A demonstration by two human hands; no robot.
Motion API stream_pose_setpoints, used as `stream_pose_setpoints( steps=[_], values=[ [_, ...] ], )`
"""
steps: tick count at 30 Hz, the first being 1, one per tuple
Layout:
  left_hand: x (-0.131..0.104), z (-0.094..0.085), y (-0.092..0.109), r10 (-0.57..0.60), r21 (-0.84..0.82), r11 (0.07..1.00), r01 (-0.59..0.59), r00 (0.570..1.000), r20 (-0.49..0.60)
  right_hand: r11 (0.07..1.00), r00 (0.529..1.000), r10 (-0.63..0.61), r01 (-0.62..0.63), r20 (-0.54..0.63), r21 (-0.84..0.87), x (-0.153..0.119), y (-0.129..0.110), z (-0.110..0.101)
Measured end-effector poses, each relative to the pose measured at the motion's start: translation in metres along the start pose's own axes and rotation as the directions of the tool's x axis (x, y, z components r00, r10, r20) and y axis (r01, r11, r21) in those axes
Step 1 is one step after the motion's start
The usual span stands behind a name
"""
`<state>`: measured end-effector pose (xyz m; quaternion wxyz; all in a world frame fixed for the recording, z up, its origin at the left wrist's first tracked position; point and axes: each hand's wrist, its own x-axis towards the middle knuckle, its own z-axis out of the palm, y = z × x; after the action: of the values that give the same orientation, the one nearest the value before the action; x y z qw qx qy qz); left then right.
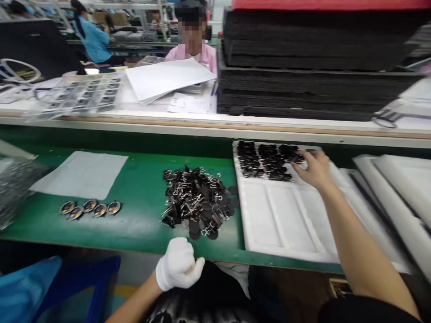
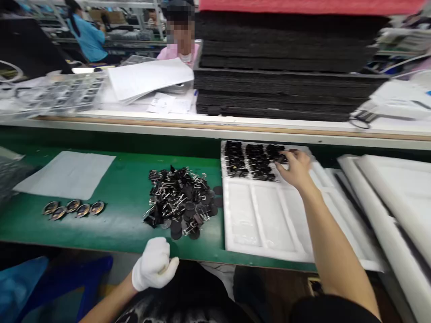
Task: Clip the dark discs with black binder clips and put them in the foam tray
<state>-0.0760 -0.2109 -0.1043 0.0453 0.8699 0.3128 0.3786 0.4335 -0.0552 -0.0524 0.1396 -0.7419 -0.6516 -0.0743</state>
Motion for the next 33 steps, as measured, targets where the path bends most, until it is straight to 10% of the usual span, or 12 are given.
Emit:
stream_pose_setpoints(
  steps=[8, 12, 15, 21, 33],
  values=[
    [-0.023, -0.117, -0.152, -0.501, 0.486, 0.675, 0.555, 0.829, -0.25, 0.868, 0.991, -0.129, 0.131, -0.037, 0.48, -0.101, -0.101, -0.004],
    [-0.041, -0.161, -0.203, -0.772, 0.529, 0.151, 0.835, 0.434, -0.465, 0.841, 0.938, -0.329, 0.238, 0.109, 0.486, -0.133, -0.143, -0.002],
    [-0.054, -0.184, -0.221, -0.806, 0.492, 0.052, 0.869, 0.328, -0.494, 0.83, 0.871, -0.473, 0.389, 0.135, 0.399, -0.148, -0.161, 0.009],
    [-0.065, -0.17, -0.223, -0.849, 0.522, 0.139, 0.842, 0.373, -0.375, 0.828, 0.816, -0.555, 0.523, 0.16, 0.2, -0.164, -0.171, 0.031],
    [-0.028, -0.082, -0.14, -0.743, 0.635, 0.498, 0.591, 0.668, -0.038, 0.821, 0.82, -0.571, 0.571, 0.041, 0.005, -0.168, -0.193, 0.025]
  ],
)
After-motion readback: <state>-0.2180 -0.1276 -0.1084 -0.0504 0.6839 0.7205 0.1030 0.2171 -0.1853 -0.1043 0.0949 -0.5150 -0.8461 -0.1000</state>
